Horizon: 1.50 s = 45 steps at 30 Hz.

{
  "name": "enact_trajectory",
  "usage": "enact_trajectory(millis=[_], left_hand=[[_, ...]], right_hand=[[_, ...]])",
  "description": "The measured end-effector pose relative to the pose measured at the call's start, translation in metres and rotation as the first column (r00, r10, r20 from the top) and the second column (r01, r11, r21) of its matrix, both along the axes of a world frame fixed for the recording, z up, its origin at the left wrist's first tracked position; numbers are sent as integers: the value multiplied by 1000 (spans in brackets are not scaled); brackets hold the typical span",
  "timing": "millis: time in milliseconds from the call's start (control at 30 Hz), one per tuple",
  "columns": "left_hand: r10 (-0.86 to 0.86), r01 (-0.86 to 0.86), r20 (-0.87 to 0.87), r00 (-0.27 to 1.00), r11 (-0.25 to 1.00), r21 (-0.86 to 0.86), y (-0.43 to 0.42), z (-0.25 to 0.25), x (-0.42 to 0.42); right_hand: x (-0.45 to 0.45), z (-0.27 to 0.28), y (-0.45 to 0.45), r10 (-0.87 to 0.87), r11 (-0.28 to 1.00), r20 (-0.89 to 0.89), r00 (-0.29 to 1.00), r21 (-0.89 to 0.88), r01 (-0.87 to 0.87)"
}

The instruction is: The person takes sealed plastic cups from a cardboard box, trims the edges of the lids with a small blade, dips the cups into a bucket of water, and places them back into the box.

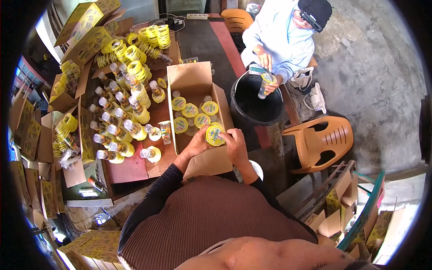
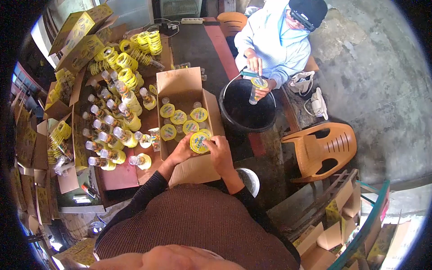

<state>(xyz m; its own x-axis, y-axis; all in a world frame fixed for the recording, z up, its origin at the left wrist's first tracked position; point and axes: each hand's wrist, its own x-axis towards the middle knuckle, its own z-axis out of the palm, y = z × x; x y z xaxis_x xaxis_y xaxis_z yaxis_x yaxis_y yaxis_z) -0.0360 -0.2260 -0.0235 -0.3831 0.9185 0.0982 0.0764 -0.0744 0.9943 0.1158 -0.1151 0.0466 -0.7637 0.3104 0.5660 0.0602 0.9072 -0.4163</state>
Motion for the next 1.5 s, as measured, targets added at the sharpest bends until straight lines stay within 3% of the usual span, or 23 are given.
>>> enact_trajectory(millis=[167, 267, 333, 367, 500, 600, 667, 767, 800, 867, 1000, 1067, 1133, 1333, 1500], left_hand=[[-18, 19, -26, 999, 1000, 14, 9, 15, -4], [57, -56, -39, 998, 998, 33, 23, 24, -6], [38, -42, 140, 989, 999, 31, 33, 39, -6], [30, -32, 41, 999, 998, 54, 45, 26, -12], [57, -45, -107, 993, 993, 112, 73, 60, -13], [21, -6, -70, 997, 977, 213, 101, 75, -14], [-3, 21, -94, 996, 981, 193, 119, 85, -13], [-158, 73, 294, 943, 957, 279, 152, 82, -9], [-169, 84, 290, 942, 955, 283, 161, 80, -8], [-23, 61, -128, 991, 953, 296, 177, 77, -6], [160, -120, -153, 975, 963, 240, 198, 69, 15], [147, -120, -106, 984, 968, 222, 201, 69, 24], [276, -246, -138, 951, 948, 203, 209, 53, 30], [222, -206, -136, 966, 971, 119, 217, 20, 36], [176, -165, -242, 954, 984, 67, 212, 19, 35]], right_hand=[[-3, 4, 10, 1, 1000, 37, 999, 17, -2], [-7, 14, 22, -11, 998, 84, 996, 61, 6], [-8, 22, 33, -27, 998, 5, 1000, 55, 27], [-8, 25, 38, -40, 997, -20, 999, 59, 41], [-3, 47, 62, -116, 988, -75, 990, 97, 123], [6, 65, 83, -174, 972, -107, 979, 142, 188], [13, 79, 93, -200, 967, -123, 972, 136, 216], [25, 90, 110, -269, 951, -199, 942, 100, 292], [28, 92, 114, -278, 947, -203, 939, 104, 303], [34, 96, 118, -370, 919, -235, 899, 51, 392], [31, 82, 121, -430, 899, -211, 878, -13, 437], [28, 67, 124, -445, 894, -195, 874, -31, 448], [23, 57, 125, -469, 882, -211, 858, -67, 466], [16, 32, 131, -472, 881, -156, 868, -50, 471], [13, 20, 136, -474, 880, -120, 873, -23, 475]])
